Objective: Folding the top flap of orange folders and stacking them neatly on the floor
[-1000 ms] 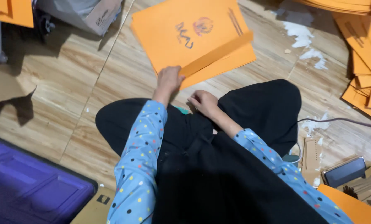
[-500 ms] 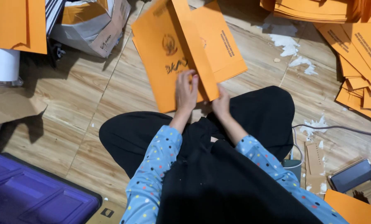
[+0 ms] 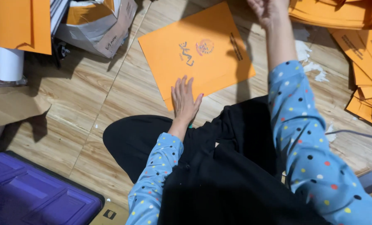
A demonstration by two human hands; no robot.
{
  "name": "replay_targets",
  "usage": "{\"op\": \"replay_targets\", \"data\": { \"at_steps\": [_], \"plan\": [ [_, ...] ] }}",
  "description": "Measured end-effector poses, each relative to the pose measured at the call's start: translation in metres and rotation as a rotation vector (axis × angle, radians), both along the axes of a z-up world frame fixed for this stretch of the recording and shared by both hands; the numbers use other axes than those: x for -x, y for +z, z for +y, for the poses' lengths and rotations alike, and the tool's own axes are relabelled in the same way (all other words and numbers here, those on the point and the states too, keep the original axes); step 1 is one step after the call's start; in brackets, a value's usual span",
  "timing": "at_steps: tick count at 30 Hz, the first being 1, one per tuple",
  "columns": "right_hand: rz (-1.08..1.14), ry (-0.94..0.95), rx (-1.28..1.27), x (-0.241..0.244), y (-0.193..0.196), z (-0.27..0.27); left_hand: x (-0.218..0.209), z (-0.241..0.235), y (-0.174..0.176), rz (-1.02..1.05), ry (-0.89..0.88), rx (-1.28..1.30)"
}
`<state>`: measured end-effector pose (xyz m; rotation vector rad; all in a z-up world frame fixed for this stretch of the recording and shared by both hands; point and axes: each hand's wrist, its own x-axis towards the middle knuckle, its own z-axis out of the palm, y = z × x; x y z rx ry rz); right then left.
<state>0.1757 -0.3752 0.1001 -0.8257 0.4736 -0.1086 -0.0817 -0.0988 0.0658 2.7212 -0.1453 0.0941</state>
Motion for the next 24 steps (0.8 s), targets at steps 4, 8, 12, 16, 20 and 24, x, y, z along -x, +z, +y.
{"op": "replay_targets", "data": {
  "at_steps": [4, 8, 12, 16, 20, 24],
  "plan": [
    [0.19, 0.005, 0.425, 0.053, -0.008, 0.004, -0.007, -0.003, -0.038, 0.005, -0.128, -0.21],
    [0.2, 0.181, 1.449, 0.11, -0.133, -0.038, -0.009, -0.006, -0.06, -0.037, -0.198, -0.435],
    [0.397, 0.197, 1.599, 0.163, -0.106, -0.013, -0.016, -0.008, -0.072, -0.15, -0.206, -0.499],
    [0.404, 0.287, 1.564, 0.175, -0.107, -0.017, -0.013, -0.006, -0.079, -0.167, -0.236, -0.527],
    [0.474, 0.378, 1.632, 0.183, -0.089, -0.003, -0.011, -0.005, -0.066, -0.149, -0.248, -0.598],
    [0.538, 0.3, 1.572, 0.195, -0.073, 0.007, -0.009, -0.006, -0.058, -0.134, -0.217, -0.649]
  ]
}}
